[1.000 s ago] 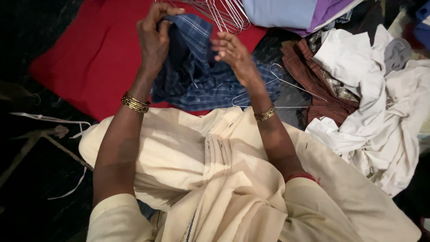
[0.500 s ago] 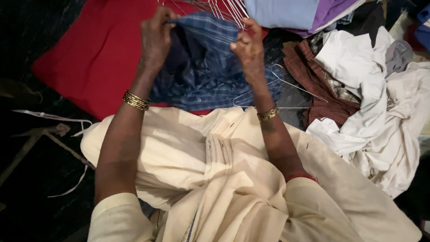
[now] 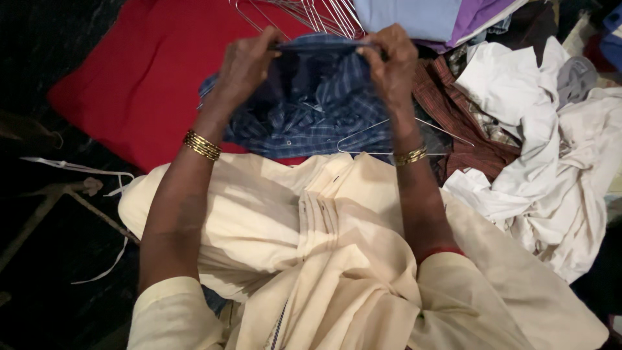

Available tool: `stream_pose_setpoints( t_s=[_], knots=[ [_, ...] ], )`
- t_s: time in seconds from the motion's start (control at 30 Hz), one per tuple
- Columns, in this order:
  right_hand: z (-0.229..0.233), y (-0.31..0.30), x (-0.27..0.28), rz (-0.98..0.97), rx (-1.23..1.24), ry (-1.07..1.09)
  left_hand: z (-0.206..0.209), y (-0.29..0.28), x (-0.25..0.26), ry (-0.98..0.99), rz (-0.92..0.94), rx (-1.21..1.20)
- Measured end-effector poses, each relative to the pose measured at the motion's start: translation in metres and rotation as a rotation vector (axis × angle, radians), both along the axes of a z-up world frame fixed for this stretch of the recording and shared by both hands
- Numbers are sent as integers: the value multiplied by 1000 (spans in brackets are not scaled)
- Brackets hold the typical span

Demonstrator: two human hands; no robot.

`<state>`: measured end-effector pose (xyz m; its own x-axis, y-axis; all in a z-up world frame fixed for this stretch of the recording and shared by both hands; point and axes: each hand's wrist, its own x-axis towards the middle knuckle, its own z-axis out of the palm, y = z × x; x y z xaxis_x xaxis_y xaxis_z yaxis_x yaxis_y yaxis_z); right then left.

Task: The person places a blue checkered shirt onto a wire hanger, adjusts the collar and shoulders, and then buttons the shirt while it remains on the hanger.

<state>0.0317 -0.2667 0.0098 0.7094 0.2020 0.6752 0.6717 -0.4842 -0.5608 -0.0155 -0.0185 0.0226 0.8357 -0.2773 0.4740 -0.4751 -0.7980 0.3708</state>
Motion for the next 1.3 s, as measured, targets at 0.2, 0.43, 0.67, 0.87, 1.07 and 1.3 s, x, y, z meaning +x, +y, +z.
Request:
stream_pose_setpoints(
  t_s=[0.2,0.43,0.67,0.87,1.07,1.3],
  knots=[
    [-3,-27,16,6,-4,-145,10,-22,-9,-3,-156,113],
    [-12,-65,23,-42,140,180,-13,-22,2,-53,-39,237],
    [-37,-83,37,-101,13,64,-29,-32,17,-40,-6,27],
    [-73,-79,65,-26,-28,170,-38,-23,26,36,55,21],
    [-130,-112,66,-20,-381,360,-56,-14,32,192,85,16],
    [-222,-183,50,31,-747,511,-68,-2,39,143,142,35]
  ],
)
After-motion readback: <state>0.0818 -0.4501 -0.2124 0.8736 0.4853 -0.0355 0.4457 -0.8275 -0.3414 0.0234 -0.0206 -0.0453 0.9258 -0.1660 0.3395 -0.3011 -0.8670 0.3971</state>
